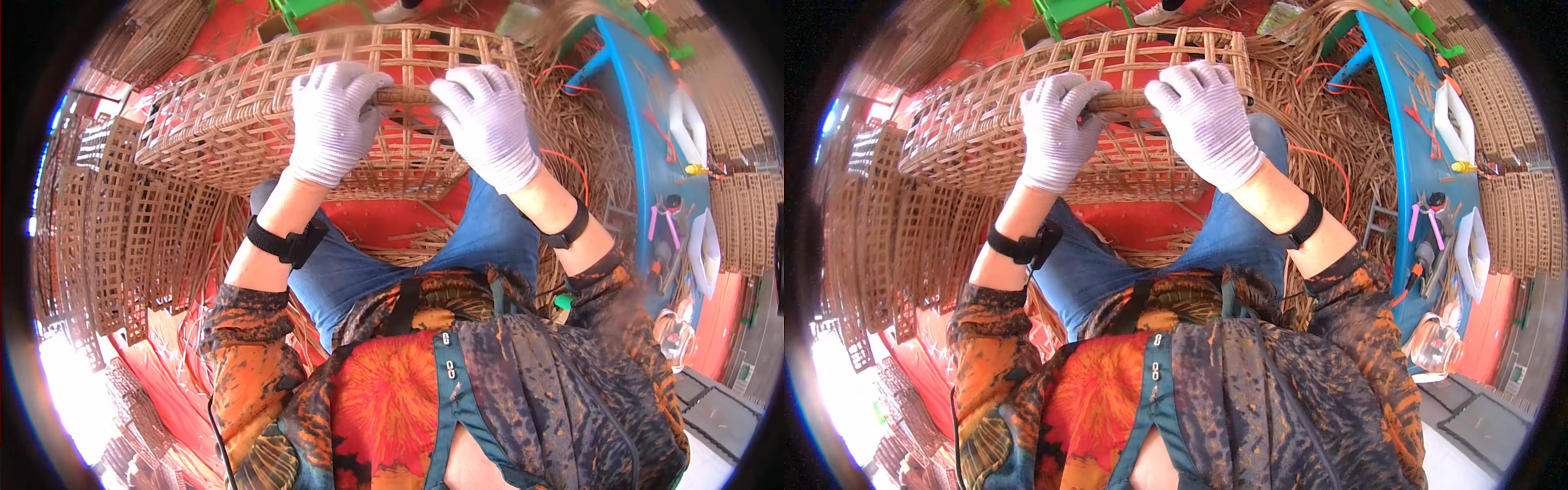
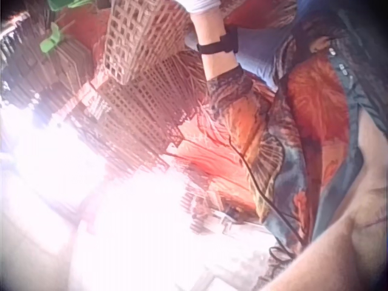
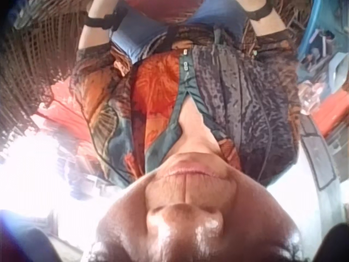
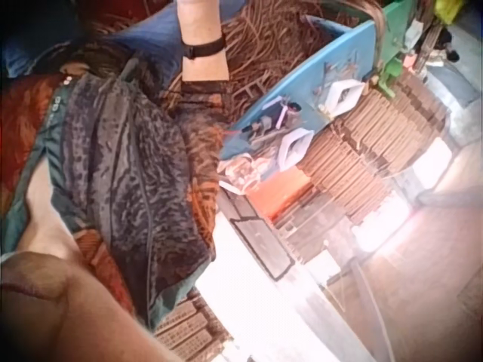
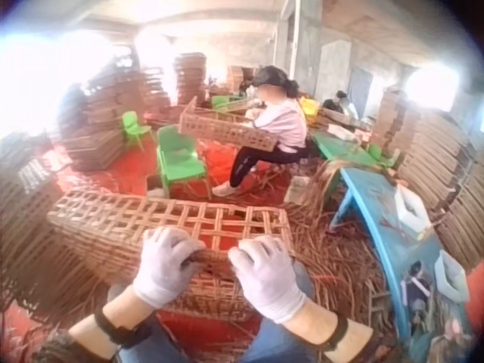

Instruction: Assembling and weaving bamboo or rattan strips into basket frames using hands and a pneumatic staple gun.

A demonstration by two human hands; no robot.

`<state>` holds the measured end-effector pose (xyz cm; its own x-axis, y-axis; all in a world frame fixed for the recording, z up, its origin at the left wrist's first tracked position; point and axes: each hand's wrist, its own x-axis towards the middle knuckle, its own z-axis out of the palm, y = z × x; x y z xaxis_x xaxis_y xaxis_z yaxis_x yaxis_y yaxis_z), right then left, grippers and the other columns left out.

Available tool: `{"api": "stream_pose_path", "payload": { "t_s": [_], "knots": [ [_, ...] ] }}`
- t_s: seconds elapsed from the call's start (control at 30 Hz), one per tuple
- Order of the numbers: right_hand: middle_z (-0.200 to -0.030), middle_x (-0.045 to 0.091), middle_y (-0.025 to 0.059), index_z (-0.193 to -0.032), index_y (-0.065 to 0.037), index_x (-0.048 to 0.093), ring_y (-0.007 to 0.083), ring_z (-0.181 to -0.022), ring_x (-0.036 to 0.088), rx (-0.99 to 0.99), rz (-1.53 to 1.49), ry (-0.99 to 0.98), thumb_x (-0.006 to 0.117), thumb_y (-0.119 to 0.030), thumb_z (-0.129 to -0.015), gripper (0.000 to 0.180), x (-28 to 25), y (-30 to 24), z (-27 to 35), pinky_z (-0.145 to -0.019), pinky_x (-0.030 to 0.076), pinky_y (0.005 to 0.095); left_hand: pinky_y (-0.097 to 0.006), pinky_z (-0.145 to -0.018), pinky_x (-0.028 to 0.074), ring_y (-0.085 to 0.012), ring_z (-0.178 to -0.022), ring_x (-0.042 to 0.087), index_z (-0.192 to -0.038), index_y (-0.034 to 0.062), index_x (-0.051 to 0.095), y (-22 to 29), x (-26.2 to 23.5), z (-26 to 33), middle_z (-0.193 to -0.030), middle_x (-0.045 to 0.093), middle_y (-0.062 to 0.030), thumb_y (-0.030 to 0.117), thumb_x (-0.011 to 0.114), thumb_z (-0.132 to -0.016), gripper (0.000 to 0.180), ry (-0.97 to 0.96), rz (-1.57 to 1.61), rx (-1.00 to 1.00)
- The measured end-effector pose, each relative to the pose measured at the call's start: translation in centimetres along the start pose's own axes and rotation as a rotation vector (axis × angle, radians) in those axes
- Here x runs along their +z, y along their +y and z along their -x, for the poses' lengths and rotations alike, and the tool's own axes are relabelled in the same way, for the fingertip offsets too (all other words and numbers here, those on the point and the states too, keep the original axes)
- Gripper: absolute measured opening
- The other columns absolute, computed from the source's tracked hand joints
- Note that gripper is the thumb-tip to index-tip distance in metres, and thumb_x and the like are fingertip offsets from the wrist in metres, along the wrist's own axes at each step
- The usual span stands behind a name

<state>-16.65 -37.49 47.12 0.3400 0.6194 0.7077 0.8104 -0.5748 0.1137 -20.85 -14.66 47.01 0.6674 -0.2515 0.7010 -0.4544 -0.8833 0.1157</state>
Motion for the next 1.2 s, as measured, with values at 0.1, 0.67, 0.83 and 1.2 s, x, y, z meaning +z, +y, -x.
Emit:
{"api": "stream_pose_path", "payload": {
  "t_s": [0.1, 0.67, 0.83, 1.2],
  "knots": [
    [-0.104, 0.056, 0.0049, -0.109, -0.013, 0.065, 0.0255, -0.099, 0.056, 0.053, -0.002, -0.015, 0.079, -0.020, -0.071, 0.041, 0.0, -0.3, 0.2, -0.087, 0.044, 0.0428, -0.044, -0.086, 0.039, -0.0271, -0.102, 0.058, -0.104, 0.0199, 0.071, -0.9, -1.0, 0.3, -0.098, 0.064, -0.0025, 0.027, 0.084, -0.065, 0.042, 0.110, -0.143, 0.013],
    [-0.112, 0.060, 0.0060, -0.117, -0.010, 0.065, 0.0264, -0.105, 0.056, -0.169, -0.058, 0.063, 0.077, -0.016, -0.072, 0.047, 3.3, 7.1, -1.5, -0.093, 0.046, 0.0423, -0.044, -0.089, 0.045, -0.0289, -0.099, 0.057, -0.107, 0.0199, 0.074, -0.8, 1.9, -1.4, -0.097, 0.065, -0.0015, 0.016, 0.080, -0.066, 0.042, 0.088, -0.161, -0.121],
    [-0.112, 0.060, 0.0065, -0.121, -0.011, 0.063, 0.0276, -0.097, 0.055, -0.143, -0.024, 0.055, 0.078, -0.019, -0.072, 0.052, 3.4, 5.9, -1.8, -0.090, 0.047, 0.0419, -0.045, -0.083, 0.045, -0.0286, -0.096, 0.057, -0.104, 0.0235, 0.074, -1.5, 2.6, -1.5, -0.092, 0.063, -0.0007, 0.020, 0.078, -0.068, 0.036, 0.157, -0.134, -0.093],
    [-0.108, 0.065, 0.0059, -0.117, -0.011, 0.061, 0.0255, -0.096, 0.060, -0.113, 0.092, -0.060, 0.077, -0.021, -0.073, 0.048, 2.4, 5.1, -2.3, -0.082, 0.055, 0.0371, -0.044, -0.088, 0.041, -0.0291, -0.107, 0.054, -0.100, 0.0226, 0.075, -0.2, 2.2, -1.5, -0.097, 0.060, -0.0020, 0.018, 0.080, -0.063, 0.038, 0.149, -0.177, -0.174]
  ]
}}
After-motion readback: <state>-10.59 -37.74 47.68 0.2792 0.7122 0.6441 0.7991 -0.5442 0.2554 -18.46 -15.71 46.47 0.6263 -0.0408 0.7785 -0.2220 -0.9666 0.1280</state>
